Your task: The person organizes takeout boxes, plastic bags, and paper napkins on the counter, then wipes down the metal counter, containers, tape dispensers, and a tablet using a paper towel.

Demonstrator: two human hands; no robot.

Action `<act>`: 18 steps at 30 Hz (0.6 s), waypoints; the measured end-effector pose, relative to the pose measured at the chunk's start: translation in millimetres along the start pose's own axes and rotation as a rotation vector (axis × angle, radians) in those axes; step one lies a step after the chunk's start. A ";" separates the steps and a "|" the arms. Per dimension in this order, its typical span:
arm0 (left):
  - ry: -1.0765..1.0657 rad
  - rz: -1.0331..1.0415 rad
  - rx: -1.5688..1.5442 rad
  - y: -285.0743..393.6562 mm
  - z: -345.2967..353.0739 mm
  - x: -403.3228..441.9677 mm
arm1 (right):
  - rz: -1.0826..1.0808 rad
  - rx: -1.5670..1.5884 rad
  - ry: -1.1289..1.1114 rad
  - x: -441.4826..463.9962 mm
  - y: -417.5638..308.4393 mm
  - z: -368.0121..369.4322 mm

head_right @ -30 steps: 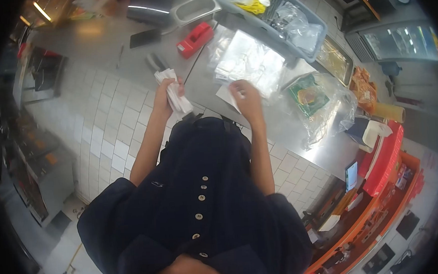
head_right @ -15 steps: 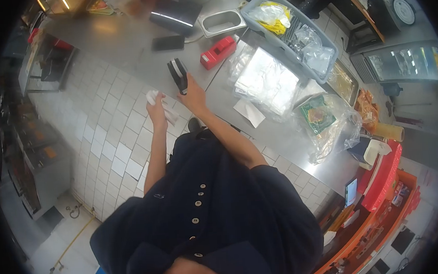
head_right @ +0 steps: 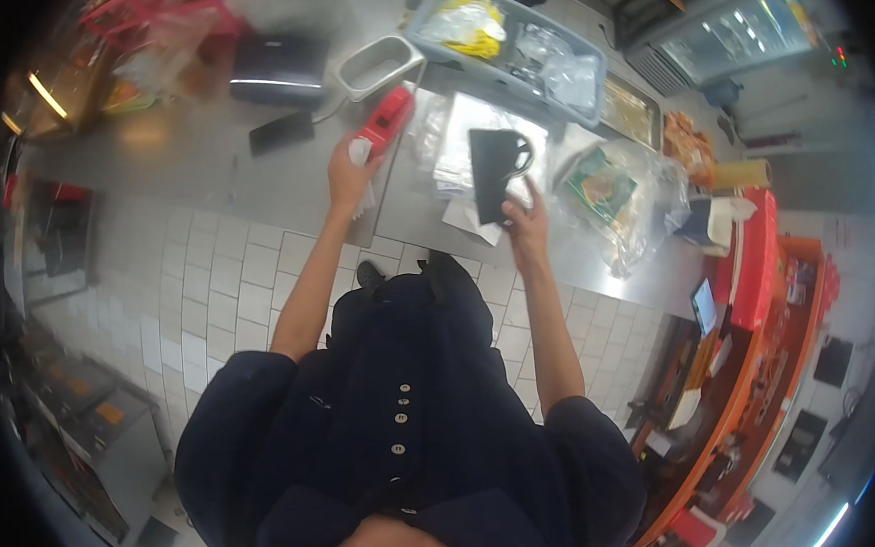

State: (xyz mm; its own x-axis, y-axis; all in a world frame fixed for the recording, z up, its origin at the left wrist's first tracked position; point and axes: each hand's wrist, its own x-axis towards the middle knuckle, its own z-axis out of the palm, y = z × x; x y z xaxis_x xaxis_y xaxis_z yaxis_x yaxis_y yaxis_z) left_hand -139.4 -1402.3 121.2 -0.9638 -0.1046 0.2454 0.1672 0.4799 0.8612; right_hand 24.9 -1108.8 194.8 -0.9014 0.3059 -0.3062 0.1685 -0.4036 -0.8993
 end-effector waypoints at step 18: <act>-0.024 -0.181 -0.060 40.2 54.5 -10.0 | -0.443 -0.889 0.590 150.3 38.7 -151.0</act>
State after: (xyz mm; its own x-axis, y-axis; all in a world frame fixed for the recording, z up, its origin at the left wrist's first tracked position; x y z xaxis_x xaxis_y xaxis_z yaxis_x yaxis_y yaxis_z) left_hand -134.3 -1334.5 129.1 -0.9837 -0.1638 0.0739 0.0017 0.4024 0.9155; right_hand -43.9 -948.2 66.8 -0.6650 0.7187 0.2031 0.3169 0.5178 -0.7946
